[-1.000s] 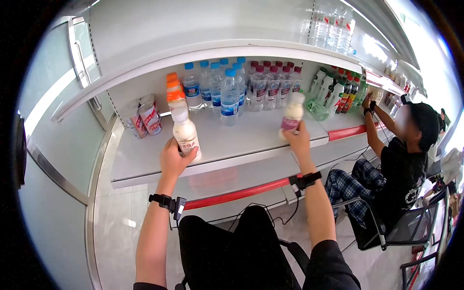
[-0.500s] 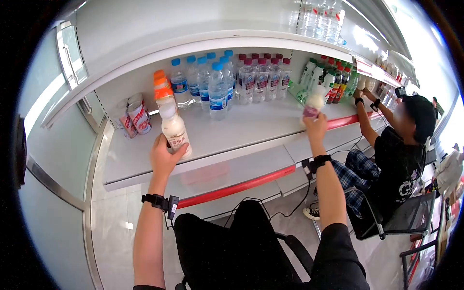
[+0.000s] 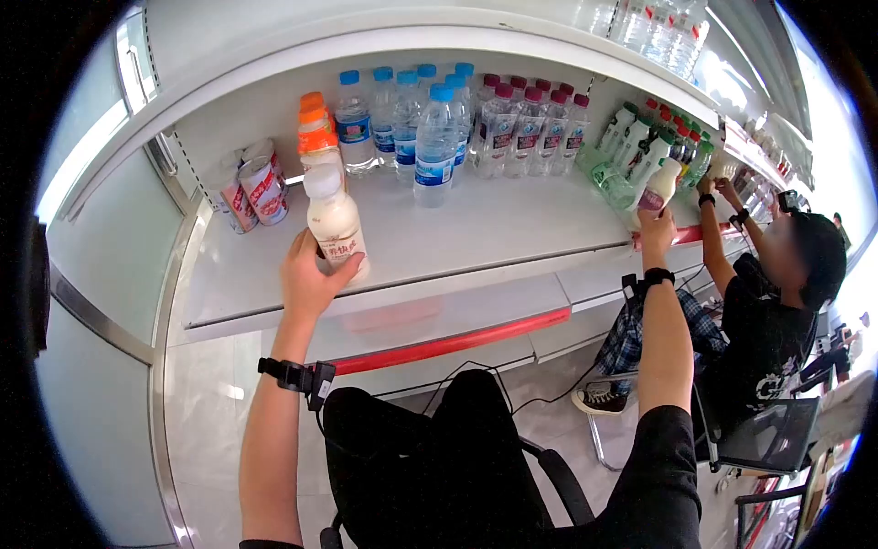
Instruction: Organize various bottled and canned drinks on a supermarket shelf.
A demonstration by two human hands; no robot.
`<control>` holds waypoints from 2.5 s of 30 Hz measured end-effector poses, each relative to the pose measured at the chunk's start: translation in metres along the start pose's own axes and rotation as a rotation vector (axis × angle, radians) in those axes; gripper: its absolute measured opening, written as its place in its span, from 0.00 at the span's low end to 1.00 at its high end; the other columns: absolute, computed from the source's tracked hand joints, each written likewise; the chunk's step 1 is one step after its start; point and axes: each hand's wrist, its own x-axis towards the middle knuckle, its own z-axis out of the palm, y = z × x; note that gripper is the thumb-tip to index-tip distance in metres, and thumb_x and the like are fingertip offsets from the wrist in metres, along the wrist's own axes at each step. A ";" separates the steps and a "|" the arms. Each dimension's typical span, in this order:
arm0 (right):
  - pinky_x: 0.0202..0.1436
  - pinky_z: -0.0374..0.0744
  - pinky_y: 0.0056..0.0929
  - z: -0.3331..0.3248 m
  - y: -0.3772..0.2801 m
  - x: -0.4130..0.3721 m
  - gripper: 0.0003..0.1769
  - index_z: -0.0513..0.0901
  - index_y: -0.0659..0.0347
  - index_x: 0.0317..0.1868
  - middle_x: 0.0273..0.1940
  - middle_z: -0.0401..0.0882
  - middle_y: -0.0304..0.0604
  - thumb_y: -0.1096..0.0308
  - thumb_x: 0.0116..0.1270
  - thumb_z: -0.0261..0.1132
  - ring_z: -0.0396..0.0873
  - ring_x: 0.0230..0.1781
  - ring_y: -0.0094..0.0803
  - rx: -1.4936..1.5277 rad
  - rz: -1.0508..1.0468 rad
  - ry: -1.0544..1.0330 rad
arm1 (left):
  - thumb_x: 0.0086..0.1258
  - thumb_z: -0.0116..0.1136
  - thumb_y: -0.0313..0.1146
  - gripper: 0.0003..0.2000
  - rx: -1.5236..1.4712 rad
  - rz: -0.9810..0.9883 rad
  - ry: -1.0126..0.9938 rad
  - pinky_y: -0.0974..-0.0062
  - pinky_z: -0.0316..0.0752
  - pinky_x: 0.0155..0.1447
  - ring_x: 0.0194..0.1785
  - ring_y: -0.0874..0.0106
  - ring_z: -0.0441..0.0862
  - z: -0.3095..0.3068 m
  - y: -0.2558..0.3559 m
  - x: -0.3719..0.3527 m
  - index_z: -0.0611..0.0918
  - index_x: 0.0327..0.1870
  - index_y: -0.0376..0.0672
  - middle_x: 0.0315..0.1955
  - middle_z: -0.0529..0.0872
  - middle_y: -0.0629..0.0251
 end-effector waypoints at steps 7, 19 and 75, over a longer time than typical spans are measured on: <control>0.47 0.82 0.43 0.014 0.015 0.017 0.30 0.84 0.63 0.49 0.40 0.87 0.56 0.49 0.52 0.70 0.87 0.43 0.49 0.105 0.121 -0.267 | 0.51 0.77 0.48 0.24 0.021 -0.046 -0.034 0.62 0.76 0.37 0.35 0.57 0.81 0.001 0.000 0.000 0.80 0.36 0.38 0.32 0.82 0.58; 0.32 0.72 0.22 -0.046 -0.232 -0.127 0.16 0.79 0.59 0.54 0.35 0.81 0.38 0.71 0.66 0.66 0.71 0.28 0.20 0.921 -0.179 -0.378 | 0.75 0.53 0.47 0.19 0.032 -0.002 -0.040 0.56 0.74 0.46 0.42 0.54 0.78 -0.002 -0.004 -0.001 0.82 0.35 0.37 0.35 0.80 0.56; 0.48 0.81 0.35 -0.017 -0.244 -0.028 0.37 0.73 0.66 0.63 0.53 0.78 0.52 0.55 0.59 0.74 0.83 0.43 0.41 0.591 -0.186 -0.384 | 0.70 0.62 0.43 0.14 0.020 0.002 0.003 0.61 0.72 0.52 0.48 0.58 0.75 0.005 -0.012 0.001 0.85 0.33 0.40 0.39 0.81 0.62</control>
